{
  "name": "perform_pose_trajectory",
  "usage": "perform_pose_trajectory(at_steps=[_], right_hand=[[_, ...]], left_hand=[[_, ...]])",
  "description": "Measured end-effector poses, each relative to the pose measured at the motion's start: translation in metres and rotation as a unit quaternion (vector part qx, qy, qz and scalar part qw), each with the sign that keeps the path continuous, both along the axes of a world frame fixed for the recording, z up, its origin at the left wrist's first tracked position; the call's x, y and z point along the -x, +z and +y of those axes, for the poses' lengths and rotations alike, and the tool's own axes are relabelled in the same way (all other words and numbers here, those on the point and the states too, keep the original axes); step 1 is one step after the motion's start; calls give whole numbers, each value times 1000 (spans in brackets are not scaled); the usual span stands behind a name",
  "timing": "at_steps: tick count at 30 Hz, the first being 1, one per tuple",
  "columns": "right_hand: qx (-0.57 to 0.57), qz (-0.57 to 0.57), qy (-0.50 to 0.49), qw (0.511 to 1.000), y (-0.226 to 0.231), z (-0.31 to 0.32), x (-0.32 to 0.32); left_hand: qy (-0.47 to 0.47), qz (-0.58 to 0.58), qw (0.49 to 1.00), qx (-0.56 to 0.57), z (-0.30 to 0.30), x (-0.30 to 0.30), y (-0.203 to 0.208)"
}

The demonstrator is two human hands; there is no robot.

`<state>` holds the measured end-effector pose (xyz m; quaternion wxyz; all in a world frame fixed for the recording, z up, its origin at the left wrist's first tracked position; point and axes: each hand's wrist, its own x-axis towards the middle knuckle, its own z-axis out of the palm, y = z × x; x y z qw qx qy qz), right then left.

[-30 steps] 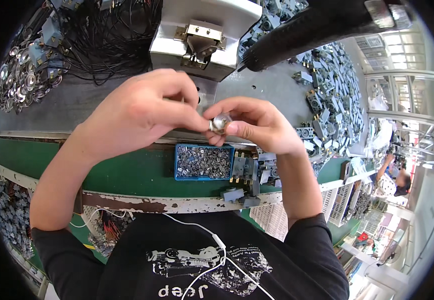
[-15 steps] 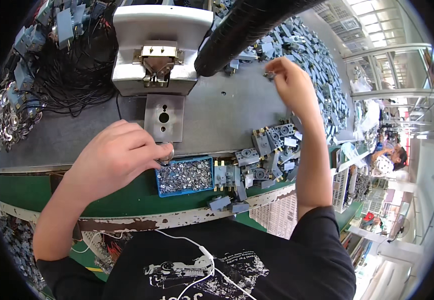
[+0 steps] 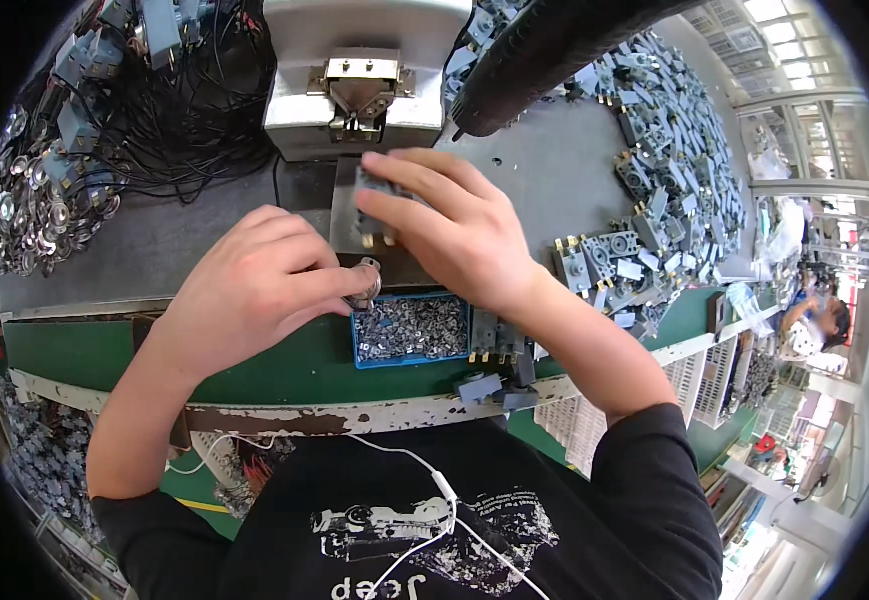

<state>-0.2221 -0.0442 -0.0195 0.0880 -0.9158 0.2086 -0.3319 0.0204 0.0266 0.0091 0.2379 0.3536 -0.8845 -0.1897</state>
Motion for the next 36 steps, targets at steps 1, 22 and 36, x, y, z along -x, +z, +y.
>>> perform_pose_trajectory(at_steps=[1, 22, 36], right_hand=[[-4, 10, 3, 1000, -5, -4, -5], [-152, 37, -59, 986, 20, 22, 5], [-37, -382, 36, 923, 87, -73, 38]], left_hand=[[2, -1, 1000, -1, 1, 0, 0], [17, 36, 999, 6, -4, -7, 6], [85, 16, 995, -47, -42, 10, 2]])
